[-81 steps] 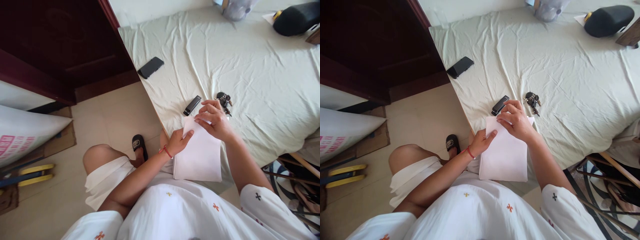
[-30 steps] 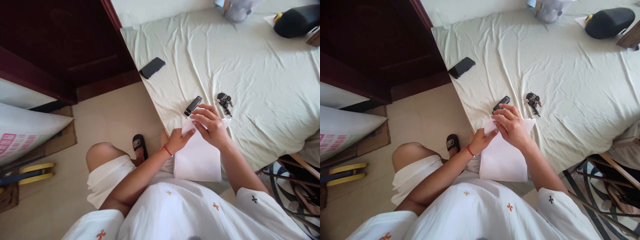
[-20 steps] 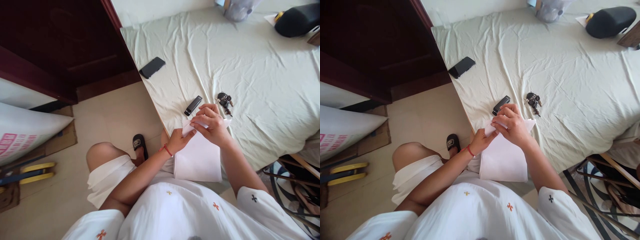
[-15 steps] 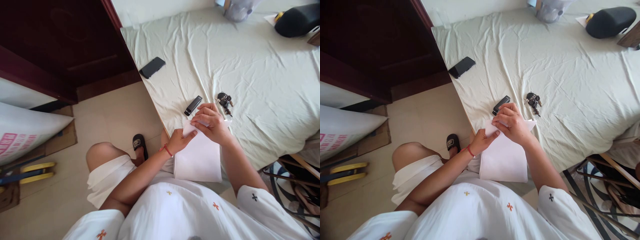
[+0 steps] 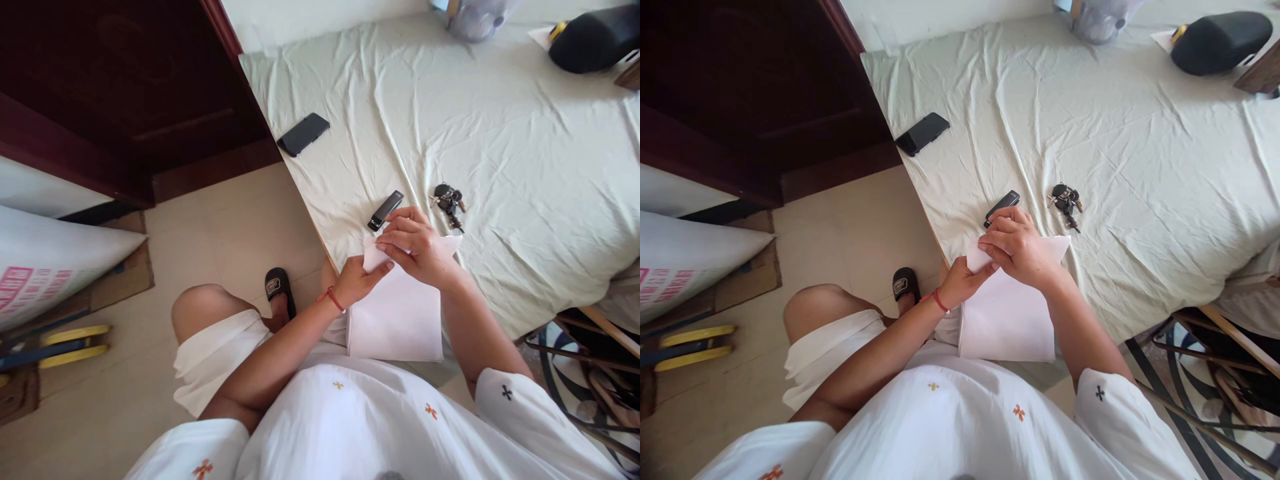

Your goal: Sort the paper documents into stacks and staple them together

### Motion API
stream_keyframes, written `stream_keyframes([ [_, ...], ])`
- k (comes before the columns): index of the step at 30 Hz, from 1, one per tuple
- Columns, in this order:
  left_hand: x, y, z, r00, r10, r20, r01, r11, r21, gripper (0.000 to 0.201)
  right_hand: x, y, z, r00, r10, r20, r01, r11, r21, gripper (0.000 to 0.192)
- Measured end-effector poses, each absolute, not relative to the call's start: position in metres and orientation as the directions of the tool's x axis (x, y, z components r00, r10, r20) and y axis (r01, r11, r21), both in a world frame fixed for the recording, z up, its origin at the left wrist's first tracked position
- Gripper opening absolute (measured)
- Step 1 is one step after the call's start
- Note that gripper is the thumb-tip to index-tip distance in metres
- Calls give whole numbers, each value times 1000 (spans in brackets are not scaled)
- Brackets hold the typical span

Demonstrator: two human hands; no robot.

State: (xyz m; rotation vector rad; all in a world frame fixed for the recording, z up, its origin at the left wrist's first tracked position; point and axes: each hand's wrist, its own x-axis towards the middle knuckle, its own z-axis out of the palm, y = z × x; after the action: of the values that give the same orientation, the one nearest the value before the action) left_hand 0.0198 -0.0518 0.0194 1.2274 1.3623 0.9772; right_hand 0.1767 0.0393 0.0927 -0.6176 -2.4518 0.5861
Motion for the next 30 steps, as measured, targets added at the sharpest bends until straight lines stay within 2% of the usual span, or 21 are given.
stream_keyframes([
  [3,17,-52,24,-3,990,-140,179,138,974,50,179,39,94,-692,567,447,336,801,-496,17],
  [5,12,-52,27,-15,994,-113,180,114,977,49,193,41,91,-561,640,525,424,767,-482,21],
  [7,5,-53,30,-19,997,-69,158,72,985,48,216,43,80,-393,720,571,518,687,-510,39],
  [9,-4,-54,33,-29,999,-25,110,28,993,46,244,41,62,-276,798,535,530,591,-609,61],
  [11,-11,-54,37,-46,999,-1,43,3,999,46,270,34,41,-266,872,411,375,486,-789,75],
  [13,-16,-53,42,-66,998,6,-23,-7,1000,47,290,22,21,-362,911,196,186,277,-943,75],
  [16,-20,-46,54,-88,996,35,-89,-43,995,49,300,-1,4,-480,869,-119,136,-60,-989,48],
  [18,-20,-38,66,-88,993,81,-106,-90,990,49,296,-12,1,-462,864,-199,127,-157,-979,32],
  [21,-21,-27,94,-77,982,172,-82,-178,981,48,281,-16,7,-337,927,-168,102,-141,-985,26],
  [26,-33,-13,128,15,932,363,-65,-361,930,39,268,-7,26,-43,996,76,71,79,-994,27],
  [28,-38,-8,120,71,929,362,-51,-360,932,38,270,-4,28,-12,991,131,81,132,-988,26],
  [30,-39,-6,99,94,951,293,-50,-289,956,43,272,-3,25,-66,990,121,106,127,-986,28],
])
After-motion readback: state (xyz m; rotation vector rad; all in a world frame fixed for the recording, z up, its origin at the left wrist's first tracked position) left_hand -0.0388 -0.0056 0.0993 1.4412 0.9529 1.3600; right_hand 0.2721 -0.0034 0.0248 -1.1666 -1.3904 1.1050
